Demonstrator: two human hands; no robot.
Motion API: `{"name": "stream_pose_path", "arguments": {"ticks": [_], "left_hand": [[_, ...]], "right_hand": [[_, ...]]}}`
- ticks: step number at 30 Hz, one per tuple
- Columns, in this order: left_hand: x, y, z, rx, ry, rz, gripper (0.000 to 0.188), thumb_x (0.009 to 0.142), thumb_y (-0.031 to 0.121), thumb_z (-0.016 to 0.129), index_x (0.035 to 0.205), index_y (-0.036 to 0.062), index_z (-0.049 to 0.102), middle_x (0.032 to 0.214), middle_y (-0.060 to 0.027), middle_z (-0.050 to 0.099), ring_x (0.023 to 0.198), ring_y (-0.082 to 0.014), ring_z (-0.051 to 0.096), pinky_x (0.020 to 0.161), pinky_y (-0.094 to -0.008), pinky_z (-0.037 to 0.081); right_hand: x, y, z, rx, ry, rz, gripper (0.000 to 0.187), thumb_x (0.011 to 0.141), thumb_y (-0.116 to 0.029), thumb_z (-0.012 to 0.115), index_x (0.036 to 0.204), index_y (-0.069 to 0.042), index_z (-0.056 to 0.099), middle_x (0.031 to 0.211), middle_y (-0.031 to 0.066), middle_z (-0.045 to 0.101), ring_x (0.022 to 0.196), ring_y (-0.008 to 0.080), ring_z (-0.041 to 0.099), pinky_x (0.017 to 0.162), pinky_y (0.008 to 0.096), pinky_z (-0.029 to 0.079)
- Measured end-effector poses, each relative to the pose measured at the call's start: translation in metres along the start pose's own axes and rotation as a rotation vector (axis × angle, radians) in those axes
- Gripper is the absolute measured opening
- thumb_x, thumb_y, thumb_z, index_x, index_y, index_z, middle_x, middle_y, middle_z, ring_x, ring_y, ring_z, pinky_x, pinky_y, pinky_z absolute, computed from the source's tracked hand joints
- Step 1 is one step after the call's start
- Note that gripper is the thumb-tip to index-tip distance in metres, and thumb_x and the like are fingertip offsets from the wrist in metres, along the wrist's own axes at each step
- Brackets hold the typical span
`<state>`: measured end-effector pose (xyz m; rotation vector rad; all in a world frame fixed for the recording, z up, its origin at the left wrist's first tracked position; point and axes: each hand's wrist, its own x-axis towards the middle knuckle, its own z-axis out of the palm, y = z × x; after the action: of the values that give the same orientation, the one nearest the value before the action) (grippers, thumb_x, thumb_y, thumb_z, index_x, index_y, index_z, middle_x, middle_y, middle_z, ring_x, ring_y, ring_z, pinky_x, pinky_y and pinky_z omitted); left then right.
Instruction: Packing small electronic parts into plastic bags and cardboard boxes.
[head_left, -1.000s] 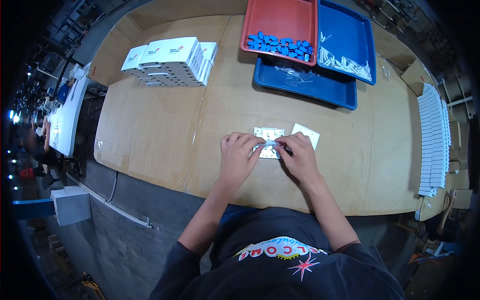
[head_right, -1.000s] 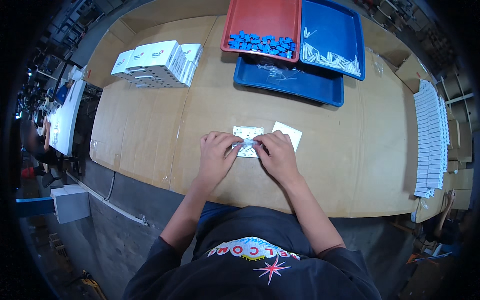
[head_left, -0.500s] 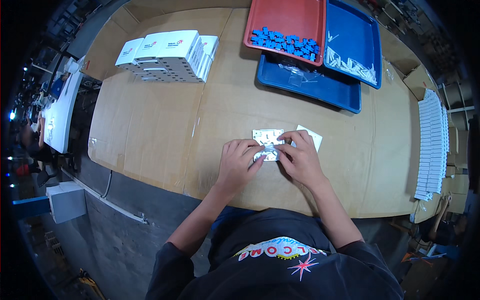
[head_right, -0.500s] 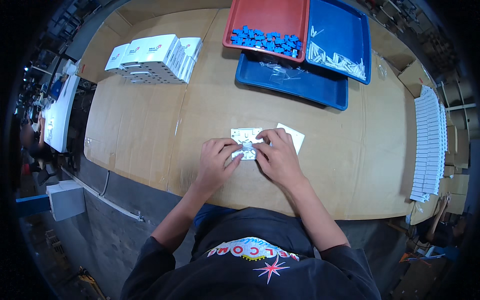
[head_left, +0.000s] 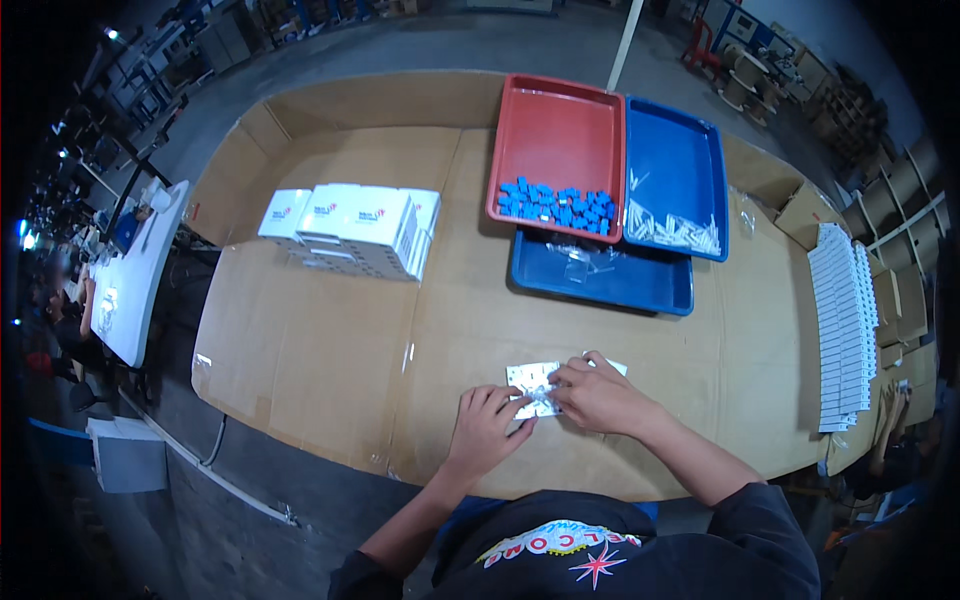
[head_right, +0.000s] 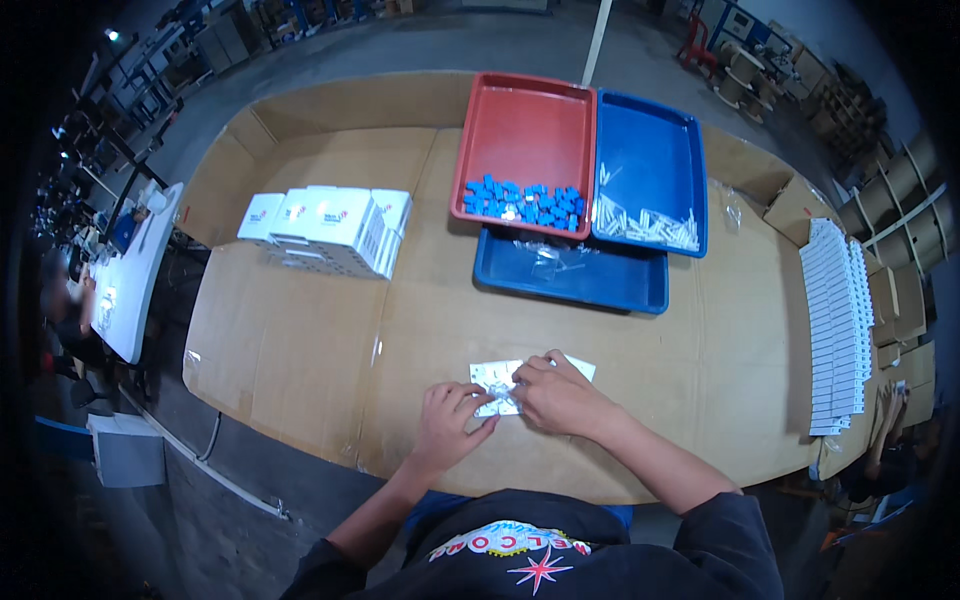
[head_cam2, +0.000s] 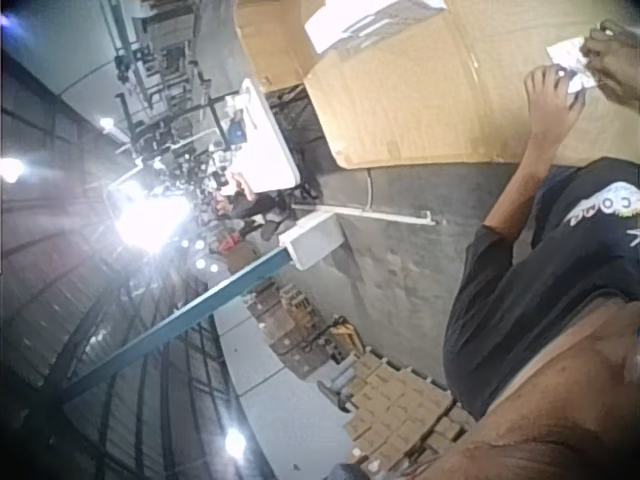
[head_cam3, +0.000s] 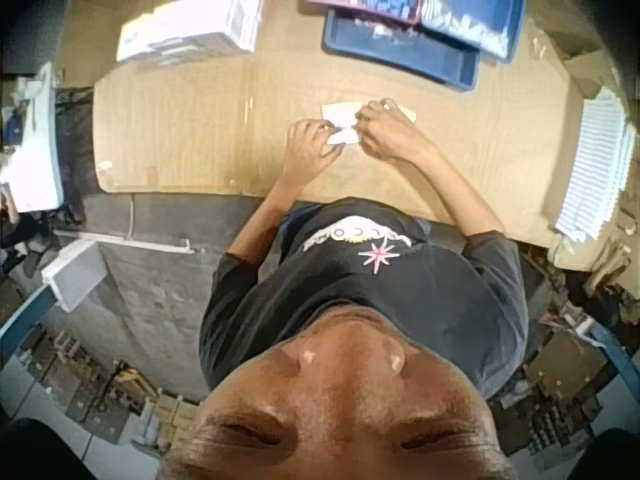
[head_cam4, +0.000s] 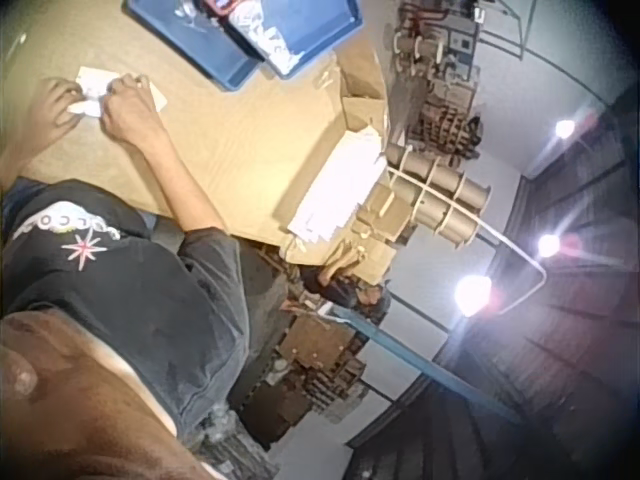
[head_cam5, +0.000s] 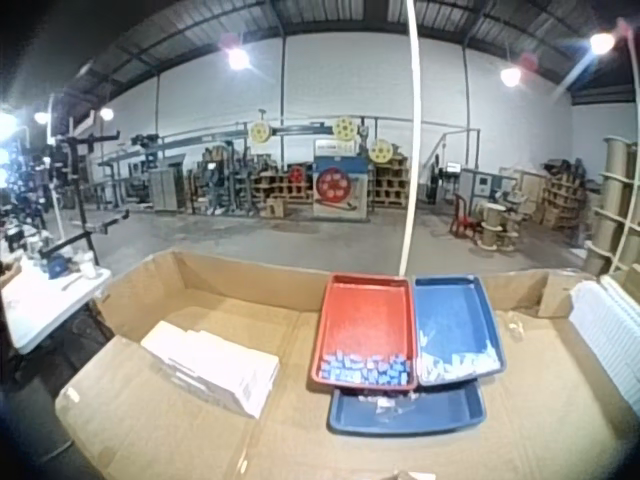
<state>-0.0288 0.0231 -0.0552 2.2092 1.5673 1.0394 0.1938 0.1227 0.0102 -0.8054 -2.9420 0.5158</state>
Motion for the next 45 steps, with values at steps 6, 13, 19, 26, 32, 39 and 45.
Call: {"name": "stream_pose_path", "arguments": {"ticks": [6, 13, 19, 26, 32, 39, 45], "left_hand": [[0.003, 0.002, -0.008, 0.006, 0.006, 0.021, 0.039, 0.080, 0.024, 0.084, 0.116, 0.0139, 0.073, 0.120, -0.0059, 0.065, 0.113, -0.0258, 0.060, 0.097, -0.0446, 0.043], [0.002, 0.003, -0.006, 0.034, -0.031, -0.043, 0.067, 0.081, 0.035, 0.085, 0.138, 0.0086, 0.059, 0.144, -0.0167, 0.053, 0.132, -0.0336, 0.051, 0.108, -0.0499, 0.037], [0.006, 0.004, -0.004, 0.046, -0.033, -0.070, 0.077, 0.080, 0.039, 0.085, 0.143, 0.0061, 0.053, 0.149, -0.0189, 0.050, 0.135, -0.0361, 0.049, 0.112, -0.0513, 0.034], [0.000, 0.007, -0.002, 0.041, -0.025, -0.093, 0.079, 0.080, 0.039, 0.085, 0.143, 0.0049, 0.053, 0.144, -0.0174, 0.053, 0.136, -0.0330, 0.049, 0.113, -0.0508, 0.033], [-0.004, 0.003, 0.000, -0.036, 0.017, -0.081, 0.083, 0.074, 0.040, 0.089, 0.141, 0.0051, 0.054, 0.137, -0.0136, 0.060, 0.131, -0.0319, 0.054, 0.112, -0.0482, 0.035], [-0.023, 0.022, -0.006, -0.015, 0.005, -0.172, 0.092, 0.071, 0.042, 0.090, 0.146, 0.0061, 0.050, 0.143, -0.0138, 0.058, 0.134, -0.0330, 0.051, 0.114, -0.0509, 0.033], [-0.033, 0.022, 0.003, 0.037, -0.048, -0.206, 0.094, 0.074, 0.042, 0.088, 0.150, 0.0060, 0.045, 0.148, -0.0150, 0.054, 0.142, -0.0316, 0.047, 0.120, -0.0548, 0.028]], "right_hand": [[0.085, 0.065, -0.072, 0.006, 0.366, 0.057, 0.012, 0.088, -0.013, 0.066, 0.094, -0.006, 0.074, 0.088, 0.0137, 0.072, 0.091, 0.0343, 0.069, 0.081, 0.0462, 0.050], [0.189, 0.166, -0.064, -0.098, 0.656, 0.146, 0.027, 0.091, -0.013, 0.072, 0.117, -0.004, 0.070, 0.122, 0.0145, 0.064, 0.117, 0.0359, 0.060, 0.096, 0.0473, 0.050], [0.177, 0.177, -0.068, -0.099, 0.760, 0.117, 0.026, 0.083, -0.009, 0.077, 0.108, -0.007, 0.072, 0.125, 0.0127, 0.064, 0.120, 0.0349, 0.059, 0.100, 0.0471, 0.049], [0.099, 0.073, -0.109, -0.040, 1.240, -0.142, 0.029, 0.075, 0.008, 0.079, 0.101, -0.005, 0.073, 0.121, 0.0146, 0.070, 0.106, 0.0322, 0.069, 0.088, 0.0403, 0.057], [0.040, 0.029, -0.072, 0.766, 1.092, 0.155, 0.027, 0.093, 0.002, 0.072, 0.120, -0.001, 0.071, 0.105, 0.0125, 0.074, 0.094, 0.0238, 0.074, 0.080, 0.0318, 0.059], [-0.025, -0.001, 0.050, 1.781, 0.850, 0.564, 0.034, 0.105, -0.005, 0.058, 0.139, 0.003, 0.059, 0.113, 0.0104, 0.067, 0.103, 0.0195, 0.071, 0.087, 0.0304, 0.061], [-0.030, -0.026, 0.055, 1.759, 0.756, 0.575, 0.035, 0.103, -0.008, 0.064, 0.136, 0.002, 0.061, 0.113, 0.0097, 0.069, 0.098, 0.0177, 0.070, 0.087, 0.0301, 0.061]]}}
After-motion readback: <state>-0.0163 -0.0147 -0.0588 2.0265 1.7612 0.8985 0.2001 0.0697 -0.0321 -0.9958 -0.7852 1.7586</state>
